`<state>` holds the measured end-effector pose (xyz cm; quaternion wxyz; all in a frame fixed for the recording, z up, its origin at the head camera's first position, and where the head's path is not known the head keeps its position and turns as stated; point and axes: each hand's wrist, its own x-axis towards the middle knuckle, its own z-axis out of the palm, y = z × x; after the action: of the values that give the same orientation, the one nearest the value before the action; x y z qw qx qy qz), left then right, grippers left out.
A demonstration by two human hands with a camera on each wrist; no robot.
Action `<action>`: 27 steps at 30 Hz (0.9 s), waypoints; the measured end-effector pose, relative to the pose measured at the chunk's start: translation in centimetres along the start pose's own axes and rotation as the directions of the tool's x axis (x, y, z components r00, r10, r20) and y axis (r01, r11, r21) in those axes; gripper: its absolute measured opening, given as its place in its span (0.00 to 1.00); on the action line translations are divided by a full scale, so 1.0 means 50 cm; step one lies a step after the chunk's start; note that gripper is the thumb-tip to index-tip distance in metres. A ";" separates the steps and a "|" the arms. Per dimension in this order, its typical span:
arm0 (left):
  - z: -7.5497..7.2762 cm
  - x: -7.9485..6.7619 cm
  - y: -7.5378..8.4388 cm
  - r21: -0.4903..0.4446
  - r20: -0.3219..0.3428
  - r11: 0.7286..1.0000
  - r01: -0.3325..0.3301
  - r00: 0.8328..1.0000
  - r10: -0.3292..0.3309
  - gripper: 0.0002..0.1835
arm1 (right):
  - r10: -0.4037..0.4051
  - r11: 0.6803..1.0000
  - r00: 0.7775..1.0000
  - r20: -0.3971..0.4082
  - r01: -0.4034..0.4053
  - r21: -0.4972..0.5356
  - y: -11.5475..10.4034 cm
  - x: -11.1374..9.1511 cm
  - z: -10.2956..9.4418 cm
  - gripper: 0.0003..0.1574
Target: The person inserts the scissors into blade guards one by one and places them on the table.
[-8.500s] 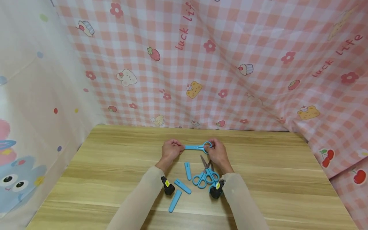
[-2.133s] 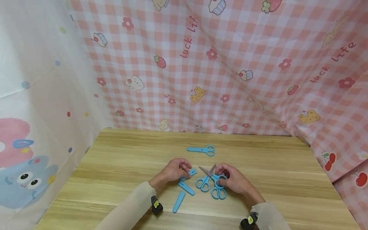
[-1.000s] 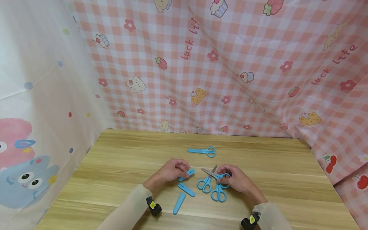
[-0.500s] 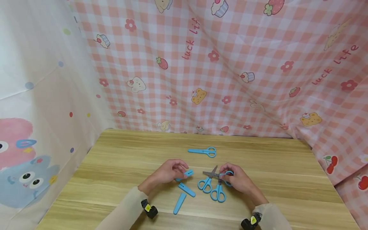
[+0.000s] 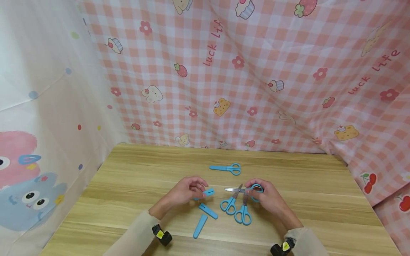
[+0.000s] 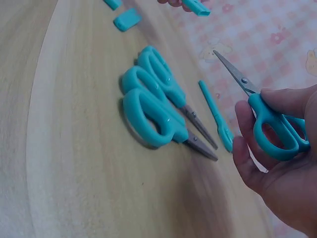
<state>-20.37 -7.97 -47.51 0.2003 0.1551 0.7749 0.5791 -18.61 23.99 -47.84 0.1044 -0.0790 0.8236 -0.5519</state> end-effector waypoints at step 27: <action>-0.005 -0.020 0.019 -0.052 0.000 0.998 -0.032 0.999 0.032 0.13 | -0.089 0.976 0.994 0.068 0.073 0.207 -0.044 -0.013 0.017 0.23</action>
<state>-19.59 -8.39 -46.42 0.1953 0.1624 0.7569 0.6021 -17.72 22.53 -46.05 0.1209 -0.1224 0.7542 -0.6337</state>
